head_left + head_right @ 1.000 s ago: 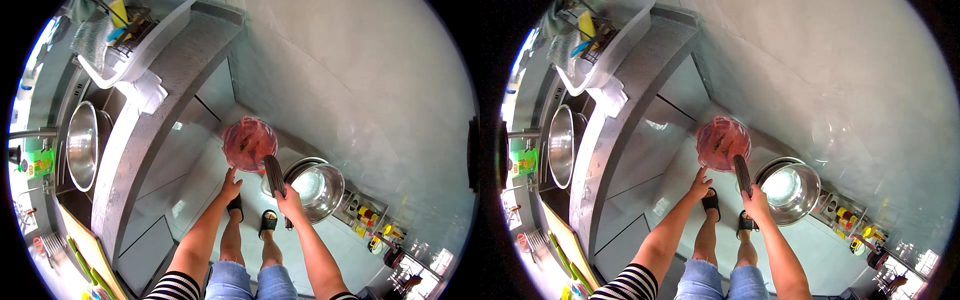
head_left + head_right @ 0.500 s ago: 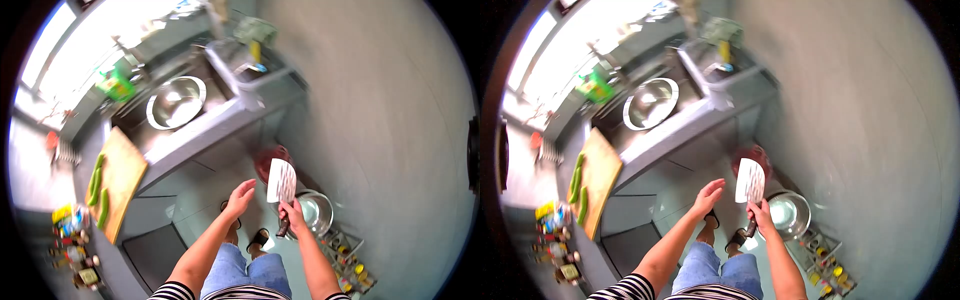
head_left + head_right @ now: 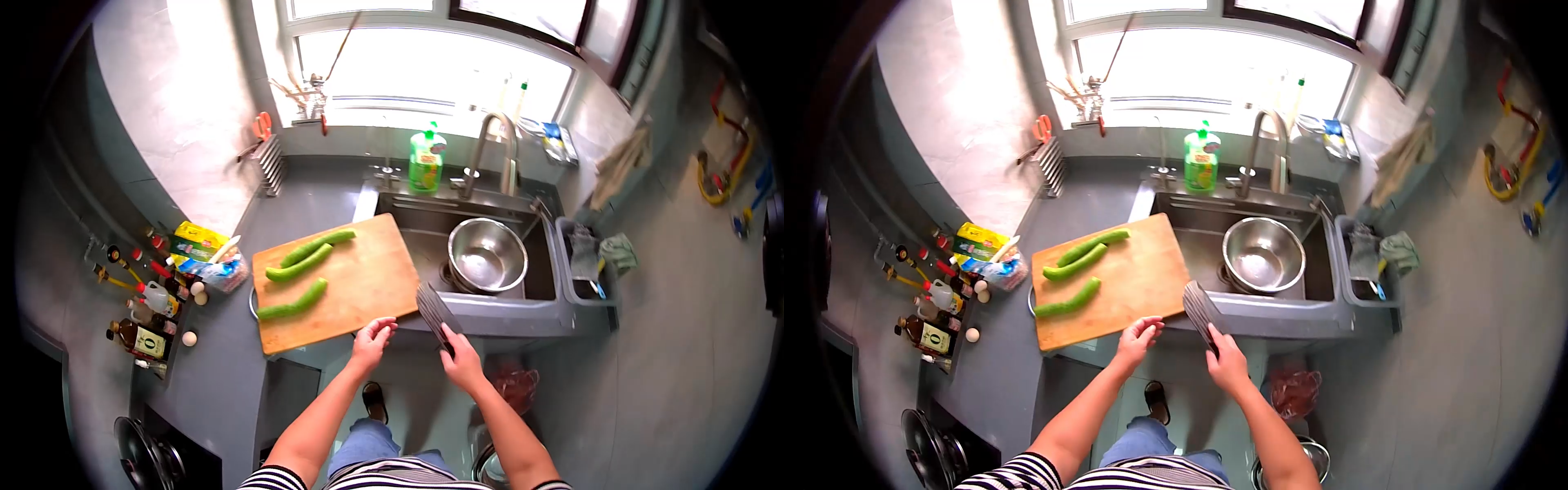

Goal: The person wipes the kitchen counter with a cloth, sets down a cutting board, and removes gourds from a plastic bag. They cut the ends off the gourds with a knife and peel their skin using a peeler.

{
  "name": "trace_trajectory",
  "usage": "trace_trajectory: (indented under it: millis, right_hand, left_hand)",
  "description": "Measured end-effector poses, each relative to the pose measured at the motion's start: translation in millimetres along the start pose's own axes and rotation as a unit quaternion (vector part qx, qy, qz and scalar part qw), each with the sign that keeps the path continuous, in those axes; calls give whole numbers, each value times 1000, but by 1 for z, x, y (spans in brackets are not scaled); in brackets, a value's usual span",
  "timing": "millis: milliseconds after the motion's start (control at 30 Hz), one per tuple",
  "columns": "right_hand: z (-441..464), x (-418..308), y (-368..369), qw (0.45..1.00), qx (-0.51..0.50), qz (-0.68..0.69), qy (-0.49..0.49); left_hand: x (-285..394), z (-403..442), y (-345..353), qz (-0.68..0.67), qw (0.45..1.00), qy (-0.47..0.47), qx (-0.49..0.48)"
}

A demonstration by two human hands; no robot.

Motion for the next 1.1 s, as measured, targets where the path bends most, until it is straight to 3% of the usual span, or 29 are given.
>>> trace_trajectory:
  millis: [100, 367, 567, 800, 967, 1100]
  right_hand:
    - [80, -4, 59, 995, -17, -86, -38]
    - [217, -2, 142, 973, -52, -224, 16]
    - [247, -4, 157, 967, -82, -236, 57]
    - [277, -11, 153, 953, -103, -284, 19]
    - [297, -37, 142, 933, -127, -338, -2]
    - [335, -80, 147, 971, -86, -199, -98]
  left_hand:
    - [12, 21, -60, -43, 998, 17, 39]
    - [44, 51, -148, -9, 995, 63, 79]
    - [44, 70, -170, -23, 996, 35, 73]
    - [44, 110, -185, -1, 996, 50, 77]
    - [86, 141, -210, -25, 991, 55, 122]
    - [111, 167, -242, -36, 984, 47, 168]
Point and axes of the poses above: each hand's wrist, its own z-axis towards the middle knuckle, its own y-axis out of the palm, x = y × z, the point moved 7 cm from there along z, towards the middle knuckle, and after that the axes turned 7 degrees about z, right-handed, at the moved point
